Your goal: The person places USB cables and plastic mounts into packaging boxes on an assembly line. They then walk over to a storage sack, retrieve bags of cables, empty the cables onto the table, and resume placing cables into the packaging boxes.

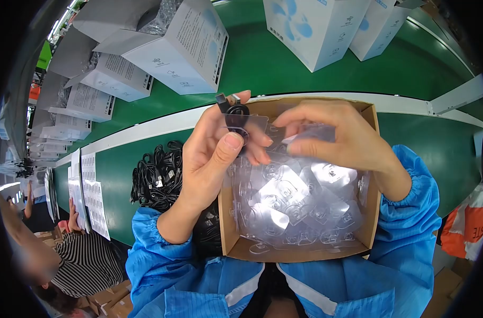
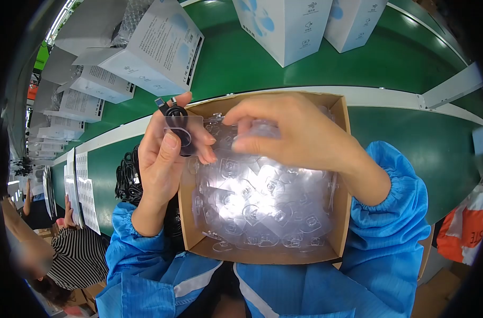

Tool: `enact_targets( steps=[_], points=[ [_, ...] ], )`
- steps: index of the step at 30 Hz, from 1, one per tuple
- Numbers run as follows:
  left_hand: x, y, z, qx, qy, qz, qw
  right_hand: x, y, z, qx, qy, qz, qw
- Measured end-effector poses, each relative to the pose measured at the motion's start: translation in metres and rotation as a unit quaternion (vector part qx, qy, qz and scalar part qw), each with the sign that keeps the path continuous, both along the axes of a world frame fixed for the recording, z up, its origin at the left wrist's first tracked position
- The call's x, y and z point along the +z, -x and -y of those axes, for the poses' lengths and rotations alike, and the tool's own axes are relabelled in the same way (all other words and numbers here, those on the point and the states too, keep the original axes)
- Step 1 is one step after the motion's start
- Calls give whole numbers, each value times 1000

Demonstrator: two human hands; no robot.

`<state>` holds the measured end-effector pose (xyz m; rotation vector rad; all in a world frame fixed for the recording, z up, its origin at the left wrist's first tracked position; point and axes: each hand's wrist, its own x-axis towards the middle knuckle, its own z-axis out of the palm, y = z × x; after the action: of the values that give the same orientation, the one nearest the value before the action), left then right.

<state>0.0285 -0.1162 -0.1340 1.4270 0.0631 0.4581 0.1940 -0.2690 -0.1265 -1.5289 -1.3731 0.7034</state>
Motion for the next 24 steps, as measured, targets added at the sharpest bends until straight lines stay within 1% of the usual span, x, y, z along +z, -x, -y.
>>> enact_targets(
  steps=[1,2,4,5,8,9,12,13,16,17,20,21,22,24],
  points=[
    [0,1,-1,1,1,0,1000,-2,2,-1,0,0,0,1000],
    [0,2,-2,2,1,1,1000,-5,4,-1,36,-19,90,995],
    [0,2,-4,2,0,3,1000,-8,9,0,107,-54,266,956],
    [0,3,-5,1,0,4,1000,-7,11,0,108,-54,266,956],
    [0,7,-7,-2,-2,1,1000,2,15,-1,134,25,260,956],
    [1,8,-8,-4,-5,-2,1000,1,16,-2,134,25,261,956],
    [0,10,-10,-5,-7,-4,1000,0,18,-6,111,78,290,947],
    [0,11,-11,-3,-6,-2,1000,0,17,-8,111,78,290,947],
    [-1,13,-14,-2,-7,0,1000,5,14,-12,9,-18,172,985],
    [-1,13,-15,-1,-10,0,1000,6,14,-13,7,-16,173,985],
    [0,15,-16,-2,-10,-1,1000,9,17,-15,-36,-13,40,998],
    [0,16,-17,1,-12,-1,1000,7,18,-15,-38,-12,40,998],
    [0,17,-18,4,-14,-2,1000,1,19,-15,-10,-7,141,990],
    [-1,19,-21,-14,0,5,1000,-7,22,-15,49,4,338,940]
  ],
)
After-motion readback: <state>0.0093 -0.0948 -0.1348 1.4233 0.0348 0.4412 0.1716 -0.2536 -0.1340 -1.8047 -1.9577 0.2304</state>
